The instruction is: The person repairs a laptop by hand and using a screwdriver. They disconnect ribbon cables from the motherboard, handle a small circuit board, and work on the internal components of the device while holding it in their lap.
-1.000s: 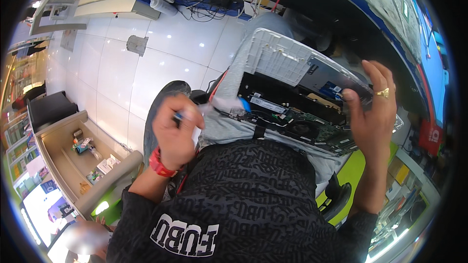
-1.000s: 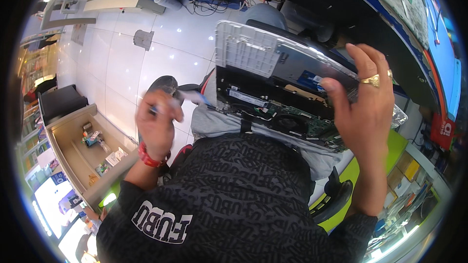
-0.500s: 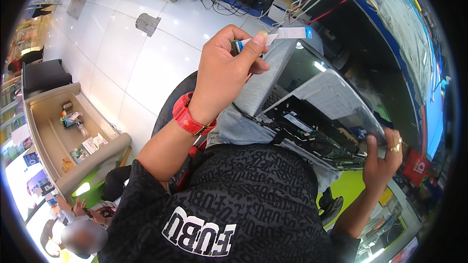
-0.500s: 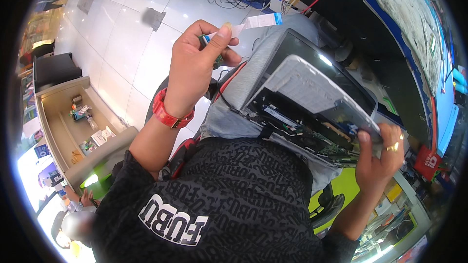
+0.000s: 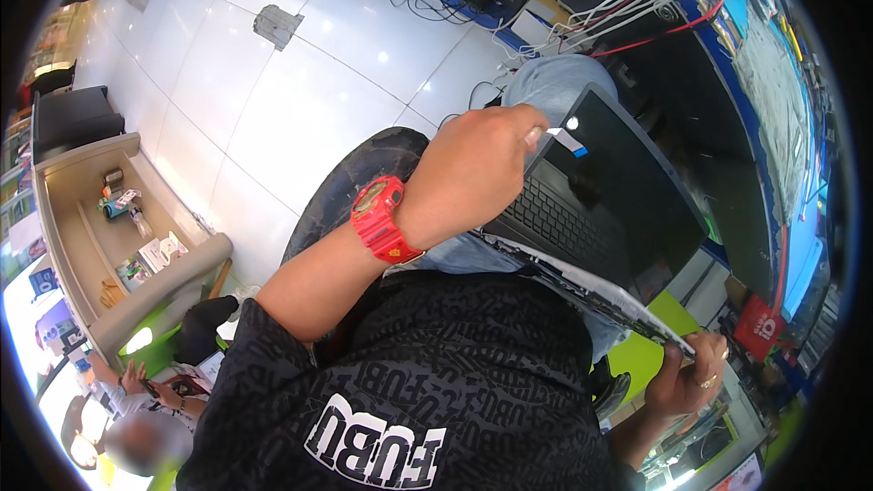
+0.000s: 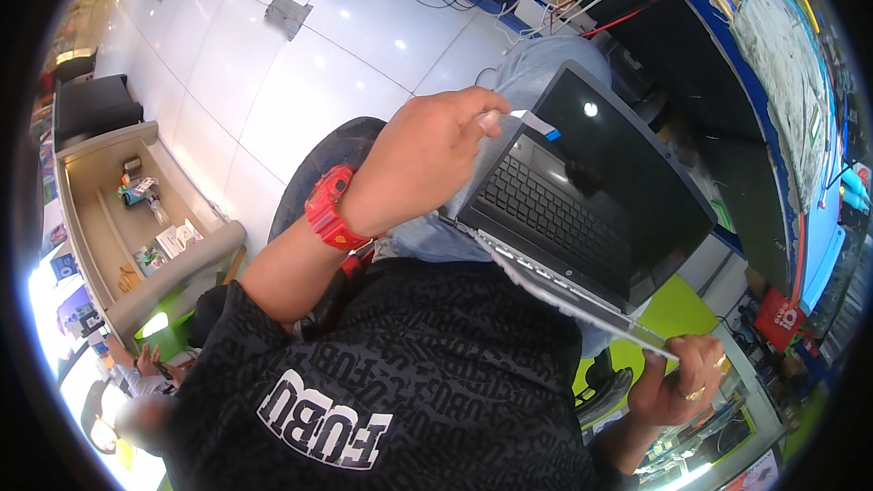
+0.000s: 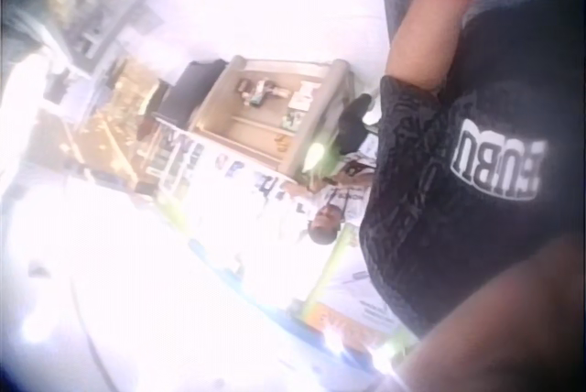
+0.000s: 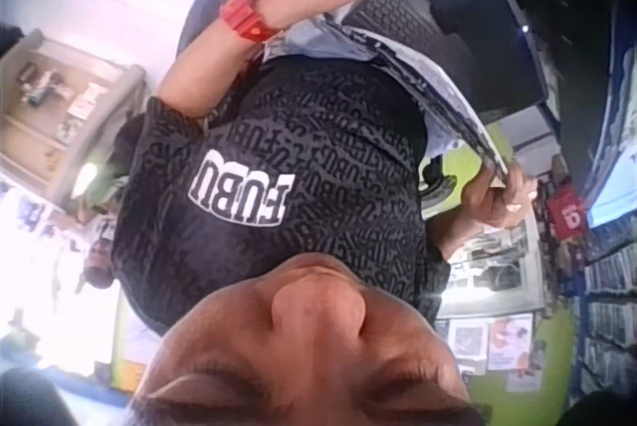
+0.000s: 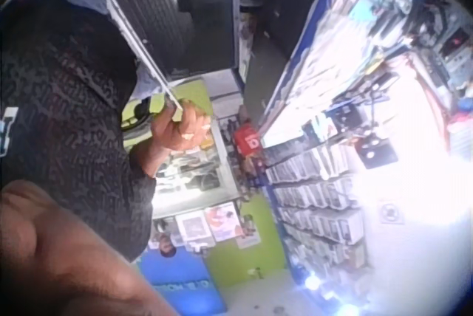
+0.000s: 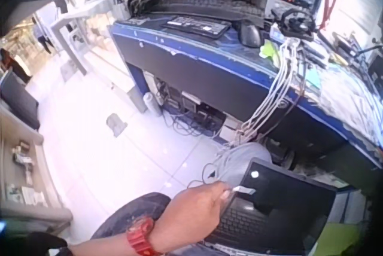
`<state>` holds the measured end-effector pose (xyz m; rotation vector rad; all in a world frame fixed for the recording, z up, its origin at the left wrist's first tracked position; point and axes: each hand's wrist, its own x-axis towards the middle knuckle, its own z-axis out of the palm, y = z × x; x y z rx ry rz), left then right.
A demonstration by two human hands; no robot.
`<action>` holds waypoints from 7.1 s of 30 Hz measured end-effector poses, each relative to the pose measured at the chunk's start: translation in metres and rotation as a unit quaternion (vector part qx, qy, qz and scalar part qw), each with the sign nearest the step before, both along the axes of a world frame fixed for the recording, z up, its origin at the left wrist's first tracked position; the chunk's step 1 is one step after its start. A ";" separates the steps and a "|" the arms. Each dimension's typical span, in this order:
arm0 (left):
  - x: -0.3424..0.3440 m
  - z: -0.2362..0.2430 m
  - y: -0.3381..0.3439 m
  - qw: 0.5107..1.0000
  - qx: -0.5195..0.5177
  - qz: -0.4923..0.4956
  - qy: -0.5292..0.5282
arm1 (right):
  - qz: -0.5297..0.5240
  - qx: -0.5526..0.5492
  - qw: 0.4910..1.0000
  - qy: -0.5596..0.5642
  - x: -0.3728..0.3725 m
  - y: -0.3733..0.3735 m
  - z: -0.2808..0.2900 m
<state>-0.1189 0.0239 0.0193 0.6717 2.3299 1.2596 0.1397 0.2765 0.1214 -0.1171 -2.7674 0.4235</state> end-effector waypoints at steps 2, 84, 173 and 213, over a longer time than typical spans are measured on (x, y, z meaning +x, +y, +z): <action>0.003 0.001 -0.005 0.999 -0.014 0.004 0.035 | -0.001 -0.009 1.000 -0.009 0.005 0.002 0.001; 0.091 -0.061 -0.047 0.995 -0.020 -0.098 0.027 | -0.083 -0.153 0.982 -0.076 -0.037 0.091 -0.038; 0.103 -0.060 -0.046 0.995 0.061 0.065 -0.044 | -0.191 -0.726 0.640 0.163 0.103 0.102 -0.160; 0.018 0.003 0.042 0.921 0.305 -0.224 -0.092 | -0.294 -0.702 0.611 0.218 0.077 0.111 -0.174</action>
